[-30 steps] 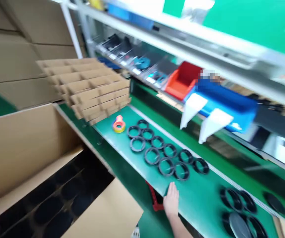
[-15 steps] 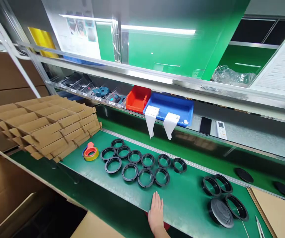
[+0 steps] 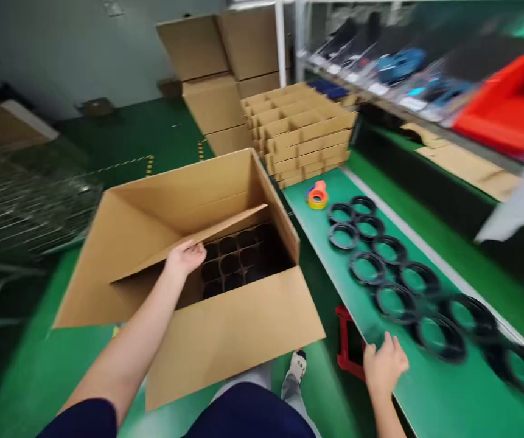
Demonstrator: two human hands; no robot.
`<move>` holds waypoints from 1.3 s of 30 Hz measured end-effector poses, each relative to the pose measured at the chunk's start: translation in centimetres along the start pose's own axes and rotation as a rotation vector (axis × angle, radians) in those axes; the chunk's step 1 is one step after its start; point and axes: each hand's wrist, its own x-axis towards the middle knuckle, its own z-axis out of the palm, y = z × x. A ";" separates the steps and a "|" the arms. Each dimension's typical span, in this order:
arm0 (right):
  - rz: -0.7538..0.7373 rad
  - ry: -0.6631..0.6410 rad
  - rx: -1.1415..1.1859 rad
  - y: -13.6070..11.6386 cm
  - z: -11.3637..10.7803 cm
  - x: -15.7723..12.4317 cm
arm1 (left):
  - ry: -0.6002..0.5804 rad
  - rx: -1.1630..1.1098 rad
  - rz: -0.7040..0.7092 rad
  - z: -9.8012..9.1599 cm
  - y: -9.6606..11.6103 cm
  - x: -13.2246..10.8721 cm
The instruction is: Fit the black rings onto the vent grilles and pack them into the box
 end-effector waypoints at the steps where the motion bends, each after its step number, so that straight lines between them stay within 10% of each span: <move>1: -0.040 -0.018 0.098 -1.8 -0.4 0.0 | 0.037 -0.014 0.005 -1.8 1.3 1.0; 8: -0.713 -0.689 0.552 -25.0 -2.1 -0.9 | 0.019 -0.052 -0.110 -3.1 4.1 7.0; 15: -0.956 -1.277 -0.192 -41.8 12.4 4.5 | -0.129 -0.075 -0.101 -2.2 7.1 9.7; 21: -0.853 -1.415 -0.490 -44.8 28.4 2.7 | -0.069 -0.168 -0.140 -1.7 7.7 10.1; 27: -0.845 -1.309 -0.387 -45.3 38.1 0.9 | 0.223 -0.086 -0.193 -2.4 8.6 10.3; 31: -0.864 -1.305 -0.268 -44.5 39.8 0.4 | 0.333 -0.015 -0.184 -3.0 9.1 10.2; 39: -1.071 -1.575 -0.148 -43.5 36.4 -6.0 | 0.307 -0.030 -0.126 -1.5 10.2 10.7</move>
